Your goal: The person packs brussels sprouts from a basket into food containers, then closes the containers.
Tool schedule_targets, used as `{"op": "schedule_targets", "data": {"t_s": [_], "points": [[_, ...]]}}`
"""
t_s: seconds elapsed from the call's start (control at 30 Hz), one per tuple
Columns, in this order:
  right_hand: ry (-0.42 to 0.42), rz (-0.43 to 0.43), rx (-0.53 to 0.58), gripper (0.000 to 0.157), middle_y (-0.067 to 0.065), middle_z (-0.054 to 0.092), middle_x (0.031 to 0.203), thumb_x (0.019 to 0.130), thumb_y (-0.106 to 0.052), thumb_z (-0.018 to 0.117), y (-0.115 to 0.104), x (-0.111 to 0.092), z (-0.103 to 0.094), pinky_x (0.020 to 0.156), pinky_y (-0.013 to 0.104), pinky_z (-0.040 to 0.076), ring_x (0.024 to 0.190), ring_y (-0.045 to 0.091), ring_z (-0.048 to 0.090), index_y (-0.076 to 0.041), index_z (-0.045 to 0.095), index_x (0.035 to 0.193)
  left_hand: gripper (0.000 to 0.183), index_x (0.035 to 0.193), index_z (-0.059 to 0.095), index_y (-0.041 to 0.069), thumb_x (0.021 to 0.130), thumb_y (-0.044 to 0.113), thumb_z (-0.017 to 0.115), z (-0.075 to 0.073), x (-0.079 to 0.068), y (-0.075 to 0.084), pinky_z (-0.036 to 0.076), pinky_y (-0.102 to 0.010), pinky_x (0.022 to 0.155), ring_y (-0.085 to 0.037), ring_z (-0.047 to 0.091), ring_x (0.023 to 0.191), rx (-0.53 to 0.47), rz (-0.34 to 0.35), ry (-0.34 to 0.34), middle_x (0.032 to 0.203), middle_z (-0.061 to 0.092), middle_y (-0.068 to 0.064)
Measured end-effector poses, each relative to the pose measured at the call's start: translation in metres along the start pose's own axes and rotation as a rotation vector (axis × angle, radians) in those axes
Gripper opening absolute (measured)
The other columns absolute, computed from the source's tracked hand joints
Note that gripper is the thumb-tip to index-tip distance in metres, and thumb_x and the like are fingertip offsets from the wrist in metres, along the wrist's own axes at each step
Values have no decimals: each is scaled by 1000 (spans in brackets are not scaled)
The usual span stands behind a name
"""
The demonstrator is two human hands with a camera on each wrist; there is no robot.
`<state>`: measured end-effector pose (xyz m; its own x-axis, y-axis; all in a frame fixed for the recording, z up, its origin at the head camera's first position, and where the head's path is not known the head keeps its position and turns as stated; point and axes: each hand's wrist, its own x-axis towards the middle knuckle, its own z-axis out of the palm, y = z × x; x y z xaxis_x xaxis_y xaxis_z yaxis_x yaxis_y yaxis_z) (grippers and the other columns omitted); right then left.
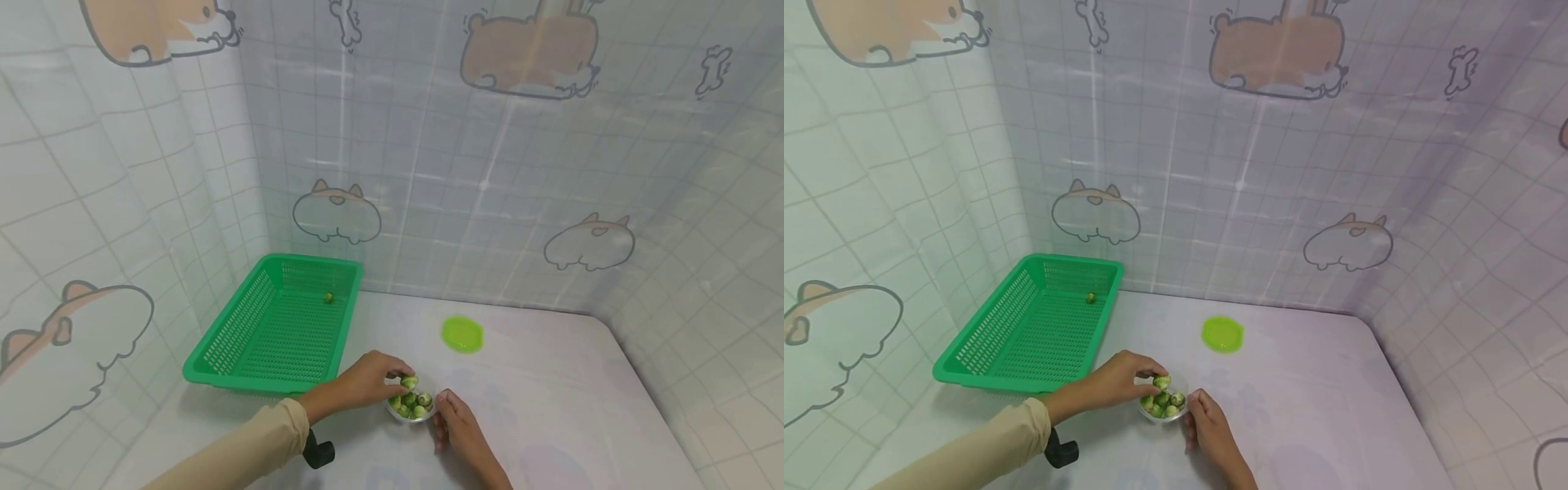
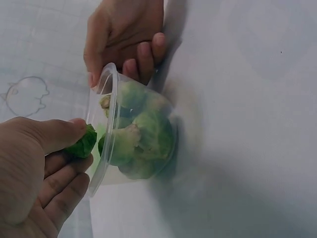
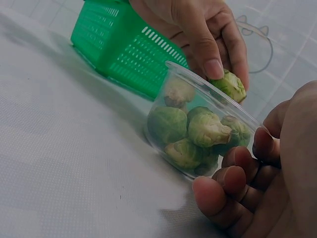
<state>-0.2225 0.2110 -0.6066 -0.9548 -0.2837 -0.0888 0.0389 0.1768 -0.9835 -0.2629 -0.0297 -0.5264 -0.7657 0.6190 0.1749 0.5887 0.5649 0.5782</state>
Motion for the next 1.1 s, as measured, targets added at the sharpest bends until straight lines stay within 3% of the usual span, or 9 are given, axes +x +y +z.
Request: {"op": "schedule_targets", "data": {"t_s": [0.57, 1.1], "points": [[4, -4, 32, 36, 4, 52, 80, 111, -32, 37, -1, -1, 2, 49, 30, 53, 57, 18, 53, -1, 49, 97, 29, 118, 74, 19, 91, 27, 77, 18, 13, 5, 53, -28, 95, -2, 65, 106, 140, 22, -25, 114, 72, 13], [-5, -2, 14, 35, 4, 52, 80, 112, -30, 35, -2, -1, 1, 50, 31, 54, 58, 18, 52, -3, 49, 97, 32, 121, 72, 12, 92, 25, 77, 15, 14, 8, 54, -26, 93, -7, 66, 107, 159, 52, 16, 116, 71, 7]]}}
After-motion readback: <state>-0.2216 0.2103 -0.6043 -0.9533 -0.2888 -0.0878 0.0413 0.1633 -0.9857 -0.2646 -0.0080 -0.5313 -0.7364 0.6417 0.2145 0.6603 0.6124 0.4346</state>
